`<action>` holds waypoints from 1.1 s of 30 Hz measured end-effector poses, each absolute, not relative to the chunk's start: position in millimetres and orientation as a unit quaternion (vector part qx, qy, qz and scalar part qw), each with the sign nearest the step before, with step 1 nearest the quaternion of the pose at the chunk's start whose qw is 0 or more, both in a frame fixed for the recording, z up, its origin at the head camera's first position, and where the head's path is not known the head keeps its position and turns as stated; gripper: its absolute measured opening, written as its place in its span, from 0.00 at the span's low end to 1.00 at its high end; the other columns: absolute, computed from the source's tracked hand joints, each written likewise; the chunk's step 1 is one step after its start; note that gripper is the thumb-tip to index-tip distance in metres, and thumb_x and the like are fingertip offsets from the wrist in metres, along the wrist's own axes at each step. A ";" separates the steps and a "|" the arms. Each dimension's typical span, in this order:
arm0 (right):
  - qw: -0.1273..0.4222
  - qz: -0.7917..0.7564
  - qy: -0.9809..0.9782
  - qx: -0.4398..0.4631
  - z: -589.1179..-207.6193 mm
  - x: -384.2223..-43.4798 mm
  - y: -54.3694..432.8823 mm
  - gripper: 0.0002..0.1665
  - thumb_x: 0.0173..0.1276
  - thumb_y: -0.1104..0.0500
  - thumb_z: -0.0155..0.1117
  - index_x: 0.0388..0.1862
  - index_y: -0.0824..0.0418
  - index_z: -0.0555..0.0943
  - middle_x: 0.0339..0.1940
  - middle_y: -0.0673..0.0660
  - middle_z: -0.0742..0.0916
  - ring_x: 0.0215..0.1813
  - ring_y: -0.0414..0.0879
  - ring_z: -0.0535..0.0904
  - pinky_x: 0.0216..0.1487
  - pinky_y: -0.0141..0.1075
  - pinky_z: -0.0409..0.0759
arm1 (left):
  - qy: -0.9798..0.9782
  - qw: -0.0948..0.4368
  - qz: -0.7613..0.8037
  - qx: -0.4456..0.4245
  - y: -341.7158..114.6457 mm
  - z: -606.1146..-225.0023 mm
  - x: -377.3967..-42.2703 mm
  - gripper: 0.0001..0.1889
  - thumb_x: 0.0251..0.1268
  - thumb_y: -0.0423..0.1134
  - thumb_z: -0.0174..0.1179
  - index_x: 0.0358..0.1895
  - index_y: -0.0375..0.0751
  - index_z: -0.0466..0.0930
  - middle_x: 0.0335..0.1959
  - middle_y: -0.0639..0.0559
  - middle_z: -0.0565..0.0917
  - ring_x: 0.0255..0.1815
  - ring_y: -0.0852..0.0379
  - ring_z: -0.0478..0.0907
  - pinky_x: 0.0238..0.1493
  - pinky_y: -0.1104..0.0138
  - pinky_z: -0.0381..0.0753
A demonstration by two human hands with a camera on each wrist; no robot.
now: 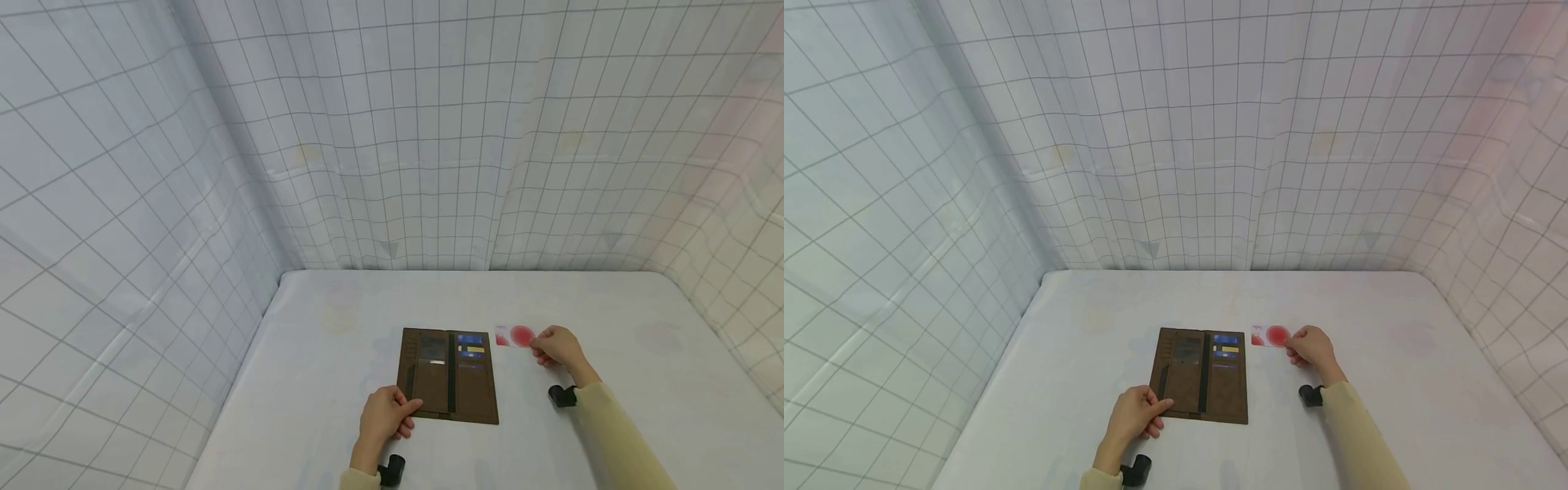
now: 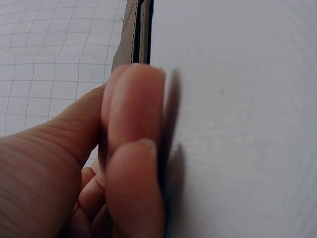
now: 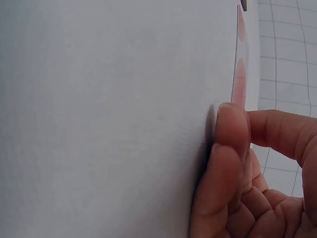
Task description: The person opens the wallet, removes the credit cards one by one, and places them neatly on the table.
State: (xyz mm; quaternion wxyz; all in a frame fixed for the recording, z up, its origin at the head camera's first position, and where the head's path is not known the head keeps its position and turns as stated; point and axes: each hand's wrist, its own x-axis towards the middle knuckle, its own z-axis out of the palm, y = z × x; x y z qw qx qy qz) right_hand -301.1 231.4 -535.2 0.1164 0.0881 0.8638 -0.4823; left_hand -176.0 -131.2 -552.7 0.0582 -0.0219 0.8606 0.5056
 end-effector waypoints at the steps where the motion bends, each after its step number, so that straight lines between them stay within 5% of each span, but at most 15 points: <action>1: 0.113 -0.474 0.869 0.085 -535.7 -301.3 231.1 0.12 0.63 0.61 0.60 0.36 0.70 0.71 0.21 0.55 0.81 0.20 0.44 0.78 0.24 0.35 0.77 | 0.860 0.059 0.507 -0.022 -131.4 -552.8 -176.0 0.18 0.58 0.48 0.67 0.23 0.40 0.73 0.09 0.56 0.78 0.07 0.61 0.75 0.09 0.69 0.73; 10: 0.066 -0.330 0.939 0.075 -527.7 -306.6 213.1 0.13 0.59 0.55 0.60 0.36 0.64 0.75 0.23 0.55 0.80 0.28 0.49 0.74 0.27 0.40 0.69 | 0.857 0.064 0.511 -0.031 -132.3 -551.7 -175.8 0.18 0.57 0.48 0.68 0.22 0.40 0.73 0.09 0.56 0.78 0.07 0.61 0.76 0.10 0.69 0.74; 17: 0.038 -0.386 0.922 -0.010 -526.4 -311.0 169.3 0.12 0.65 0.56 0.60 0.40 0.65 0.75 0.29 0.57 0.82 0.27 0.48 0.76 0.27 0.38 0.73 | 0.860 0.061 0.507 -0.025 -131.8 -552.1 -176.6 0.18 0.57 0.48 0.68 0.22 0.40 0.73 0.09 0.56 0.78 0.07 0.61 0.76 0.10 0.69 0.73; 25: 0.075 -0.446 0.881 -0.142 -525.9 -314.6 115.9 0.06 0.66 0.59 0.62 0.35 0.62 0.77 0.22 0.51 0.80 0.20 0.44 0.76 0.22 0.36 0.75 | 0.856 0.064 0.512 -0.028 -131.4 -550.5 -178.3 0.18 0.57 0.47 0.68 0.23 0.40 0.73 0.09 0.55 0.78 0.07 0.60 0.76 0.10 0.68 0.74; 33: 0.116 -0.406 0.889 -0.177 -530.8 -314.8 83.5 0.06 0.66 0.57 0.63 0.32 0.59 0.80 0.21 0.49 0.79 0.19 0.42 0.74 0.22 0.35 0.74 | 0.855 0.069 0.513 -0.032 -130.8 -552.0 -178.0 0.18 0.57 0.47 0.68 0.23 0.39 0.73 0.09 0.55 0.78 0.07 0.60 0.76 0.10 0.68 0.74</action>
